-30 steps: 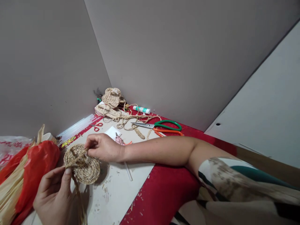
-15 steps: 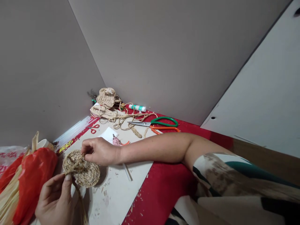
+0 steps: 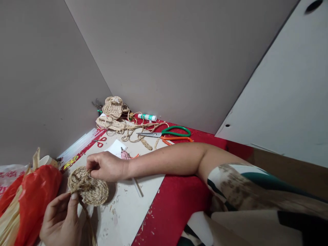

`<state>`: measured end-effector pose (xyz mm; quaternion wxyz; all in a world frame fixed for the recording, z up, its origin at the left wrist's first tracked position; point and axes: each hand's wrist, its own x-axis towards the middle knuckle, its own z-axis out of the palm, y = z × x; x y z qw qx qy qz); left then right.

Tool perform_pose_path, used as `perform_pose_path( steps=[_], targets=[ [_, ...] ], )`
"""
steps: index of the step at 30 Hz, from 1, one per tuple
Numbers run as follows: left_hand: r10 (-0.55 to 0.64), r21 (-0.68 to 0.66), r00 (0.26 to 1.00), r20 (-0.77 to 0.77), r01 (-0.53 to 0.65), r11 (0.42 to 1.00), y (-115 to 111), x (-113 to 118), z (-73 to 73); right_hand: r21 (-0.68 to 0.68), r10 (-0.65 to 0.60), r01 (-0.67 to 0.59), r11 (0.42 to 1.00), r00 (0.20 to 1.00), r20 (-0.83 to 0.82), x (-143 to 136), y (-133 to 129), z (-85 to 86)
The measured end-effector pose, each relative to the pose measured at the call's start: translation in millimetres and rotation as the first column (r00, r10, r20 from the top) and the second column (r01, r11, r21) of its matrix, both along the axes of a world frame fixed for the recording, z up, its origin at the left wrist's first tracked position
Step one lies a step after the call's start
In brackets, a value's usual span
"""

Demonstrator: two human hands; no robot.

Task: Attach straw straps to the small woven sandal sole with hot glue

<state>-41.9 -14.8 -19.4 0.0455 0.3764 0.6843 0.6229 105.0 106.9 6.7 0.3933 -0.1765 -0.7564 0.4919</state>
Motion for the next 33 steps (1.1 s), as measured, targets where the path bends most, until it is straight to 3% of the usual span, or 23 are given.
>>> perform_pose_path(
  steps=[9,18,26,33],
  targets=[
    [-0.007,-0.03,1.0,0.002,0.007,1.0,0.1,0.1,2.2,0.006,0.014,-0.014,1.0,1.0,0.012,-2.1,2.3,-4.5],
    [-0.019,-0.036,1.0,-0.016,0.018,0.999,1.7,-14.0,-7.2,0.037,-0.002,0.0,0.999,0.999,0.045,-1.0,2.5,-2.9],
    [-0.002,-0.062,1.0,-0.011,0.002,0.998,0.4,-6.3,-0.8,0.073,0.006,-0.009,0.997,0.999,0.039,-2.3,3.7,-5.6],
    [-0.046,-0.016,0.998,-0.045,0.046,0.999,0.9,-15.4,-9.0,0.038,0.01,-0.011,0.999,0.999,0.039,0.0,1.4,-1.9]
  ],
)
